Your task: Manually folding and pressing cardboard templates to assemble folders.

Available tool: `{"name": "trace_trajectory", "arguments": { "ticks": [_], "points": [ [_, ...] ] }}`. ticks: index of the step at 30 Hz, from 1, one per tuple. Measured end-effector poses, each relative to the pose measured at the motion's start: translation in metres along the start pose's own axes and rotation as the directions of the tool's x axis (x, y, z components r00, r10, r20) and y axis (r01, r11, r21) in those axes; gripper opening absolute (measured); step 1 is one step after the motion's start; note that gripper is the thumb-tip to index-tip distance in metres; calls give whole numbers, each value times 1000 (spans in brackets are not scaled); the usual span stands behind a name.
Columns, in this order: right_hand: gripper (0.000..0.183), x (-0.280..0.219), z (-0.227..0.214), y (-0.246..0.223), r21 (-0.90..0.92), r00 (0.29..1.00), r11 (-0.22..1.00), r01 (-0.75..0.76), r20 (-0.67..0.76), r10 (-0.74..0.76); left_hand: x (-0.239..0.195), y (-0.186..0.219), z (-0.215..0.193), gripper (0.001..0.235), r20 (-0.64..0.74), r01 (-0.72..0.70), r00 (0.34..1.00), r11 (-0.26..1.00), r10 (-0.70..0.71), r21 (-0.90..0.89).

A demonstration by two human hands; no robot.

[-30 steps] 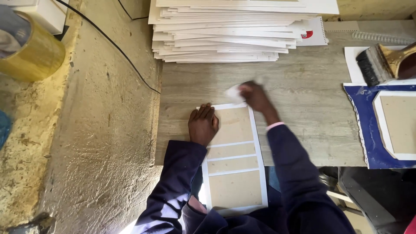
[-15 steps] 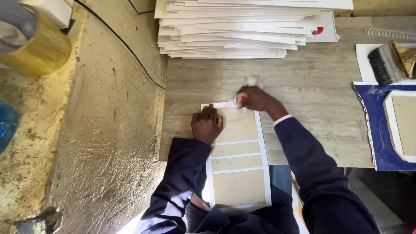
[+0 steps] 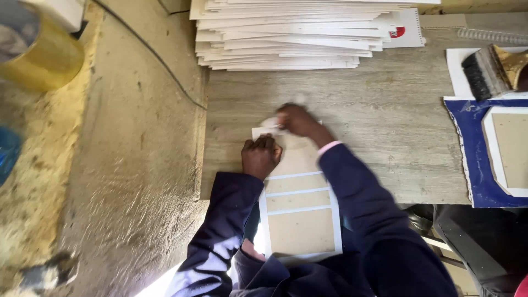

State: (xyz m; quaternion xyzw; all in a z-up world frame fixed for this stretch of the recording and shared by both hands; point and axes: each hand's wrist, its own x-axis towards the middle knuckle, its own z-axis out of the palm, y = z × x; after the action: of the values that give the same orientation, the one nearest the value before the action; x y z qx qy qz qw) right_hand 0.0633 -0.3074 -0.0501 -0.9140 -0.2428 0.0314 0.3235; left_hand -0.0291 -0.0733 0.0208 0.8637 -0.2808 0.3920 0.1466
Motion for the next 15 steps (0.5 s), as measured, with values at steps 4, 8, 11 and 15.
{"name": "trace_trajectory", "arguments": {
  "ticks": [4, 8, 11, 15],
  "points": [
    [16, -86, -89, 38, 53, 968, 972, -227, -93, 231, 8, 2, -68, 5, 142, 77, 989, 978, -49, -196],
    [13, -190, -143, 40, 69, 771, 807, -586, -257, 583, -39, 24, -164, 31, 305, 496, 850, 847, -429, -191],
    [19, -206, -144, 11, 91, 845, 901, -424, -317, 429, -101, 45, -176, 23, 690, 998, 29, 54, -723, 15],
    [15, -209, -132, 29, 51, 845, 915, -400, -368, 389, -178, 44, -123, 26, 865, 794, 211, -437, -456, -424]
  ]
}}
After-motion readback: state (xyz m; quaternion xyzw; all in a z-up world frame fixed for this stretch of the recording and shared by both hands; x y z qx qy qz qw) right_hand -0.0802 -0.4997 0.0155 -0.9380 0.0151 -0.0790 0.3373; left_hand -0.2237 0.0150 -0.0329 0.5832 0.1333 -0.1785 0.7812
